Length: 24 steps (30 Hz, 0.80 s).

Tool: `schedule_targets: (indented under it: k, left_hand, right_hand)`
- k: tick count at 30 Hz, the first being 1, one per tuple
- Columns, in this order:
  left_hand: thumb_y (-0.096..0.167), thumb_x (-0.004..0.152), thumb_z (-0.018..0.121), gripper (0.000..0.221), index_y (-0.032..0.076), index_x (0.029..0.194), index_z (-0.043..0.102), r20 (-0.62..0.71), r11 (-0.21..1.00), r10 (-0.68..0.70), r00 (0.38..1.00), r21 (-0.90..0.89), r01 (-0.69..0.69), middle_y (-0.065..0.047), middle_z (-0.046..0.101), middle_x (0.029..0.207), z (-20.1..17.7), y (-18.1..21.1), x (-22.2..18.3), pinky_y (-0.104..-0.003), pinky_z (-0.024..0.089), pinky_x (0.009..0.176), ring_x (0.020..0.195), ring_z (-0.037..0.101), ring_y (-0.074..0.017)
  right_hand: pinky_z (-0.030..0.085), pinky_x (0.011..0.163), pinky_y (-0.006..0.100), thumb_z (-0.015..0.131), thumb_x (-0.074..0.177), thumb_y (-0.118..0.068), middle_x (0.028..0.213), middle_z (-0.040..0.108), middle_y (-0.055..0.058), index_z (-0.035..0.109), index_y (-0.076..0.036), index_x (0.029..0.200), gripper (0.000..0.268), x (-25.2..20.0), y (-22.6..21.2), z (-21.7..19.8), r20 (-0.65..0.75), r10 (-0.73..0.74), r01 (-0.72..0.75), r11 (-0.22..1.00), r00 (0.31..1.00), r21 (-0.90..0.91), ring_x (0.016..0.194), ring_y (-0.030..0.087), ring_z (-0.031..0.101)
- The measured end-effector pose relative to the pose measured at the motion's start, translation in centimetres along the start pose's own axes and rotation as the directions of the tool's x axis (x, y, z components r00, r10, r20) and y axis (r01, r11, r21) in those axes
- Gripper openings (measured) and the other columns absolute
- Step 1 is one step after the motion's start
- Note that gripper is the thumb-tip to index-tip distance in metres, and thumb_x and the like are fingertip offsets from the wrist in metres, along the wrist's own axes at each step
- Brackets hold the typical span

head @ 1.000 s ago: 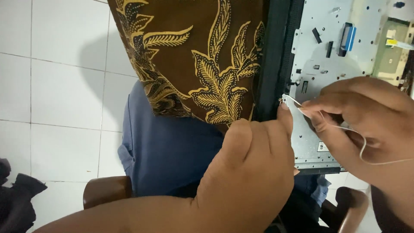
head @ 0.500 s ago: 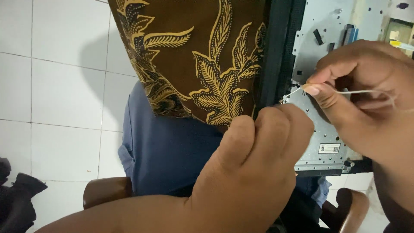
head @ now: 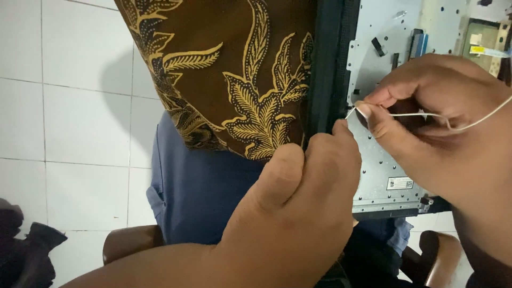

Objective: Routing internal cables into the plastic guides of a laptop chassis during repair.

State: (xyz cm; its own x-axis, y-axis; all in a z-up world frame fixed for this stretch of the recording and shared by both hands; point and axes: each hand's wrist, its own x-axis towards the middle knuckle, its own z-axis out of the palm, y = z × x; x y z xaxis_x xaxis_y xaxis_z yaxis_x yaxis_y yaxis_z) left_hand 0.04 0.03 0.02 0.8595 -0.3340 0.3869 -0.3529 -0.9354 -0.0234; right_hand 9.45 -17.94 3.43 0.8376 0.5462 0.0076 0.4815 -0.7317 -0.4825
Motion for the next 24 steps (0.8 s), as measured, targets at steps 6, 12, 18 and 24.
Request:
schedule_targets:
  k: [6,12,18,24]
  left_hand:
    - [0.040,0.085,0.052,0.063,0.013,0.139,0.072,0.062,0.997,0.065,0.996,-0.045,-0.063,0.006,0.062,0.119,-0.3,-0.9,0.7,-0.028,0.036,0.104,0.115,0.054,-0.0100]
    - [0.042,0.093,0.085,0.037,0.007,0.087,0.076,0.006,0.810,0.147,0.989,-0.575,-0.117,-0.005,0.058,0.095,0.9,-4.5,3.0,-0.048,0.041,0.088,0.099,0.051,-0.0331]
    - [-0.010,0.098,0.063,0.021,0.000,0.080,0.058,-0.173,0.652,0.136,0.976,-0.725,-0.219,-0.016,0.056,0.094,2.2,-4.7,3.4,-0.049,0.048,0.087,0.090,0.055,-0.0358]
    - [-0.007,0.100,0.061,0.008,-0.002,0.094,0.057,-0.160,0.625,0.122,0.980,-0.755,-0.200,-0.017,0.058,0.100,2.2,-4.8,3.7,-0.050,0.053,0.092,0.094,0.060,-0.0357]
  right_hand:
    - [0.056,0.078,0.038,0.080,0.101,0.005,0.097,0.069,0.024,0.067,0.012,0.098,0.016,-0.4,0.5,-0.1,-0.033,-0.084,0.085,0.996,0.996,0.010,0.091,0.033,0.069]
    - [0.055,0.079,0.040,0.079,0.100,0.003,0.093,0.069,0.023,0.069,0.011,0.096,0.014,0.1,0.4,-0.4,-0.011,-0.098,0.098,0.995,0.995,0.009,0.092,0.032,0.069]
    - [0.052,0.072,0.033,0.082,0.099,0.009,0.089,0.068,0.019,0.066,0.009,0.094,0.017,0.2,0.9,-0.1,-0.070,-0.057,0.067,0.987,0.996,0.148,0.078,0.024,0.066]
    - [0.050,0.077,0.036,0.083,0.103,0.007,0.088,0.068,0.014,0.066,0.006,0.094,0.020,0.0,1.1,-0.1,-0.071,-0.017,0.025,0.993,0.997,0.111,0.077,0.022,0.064]
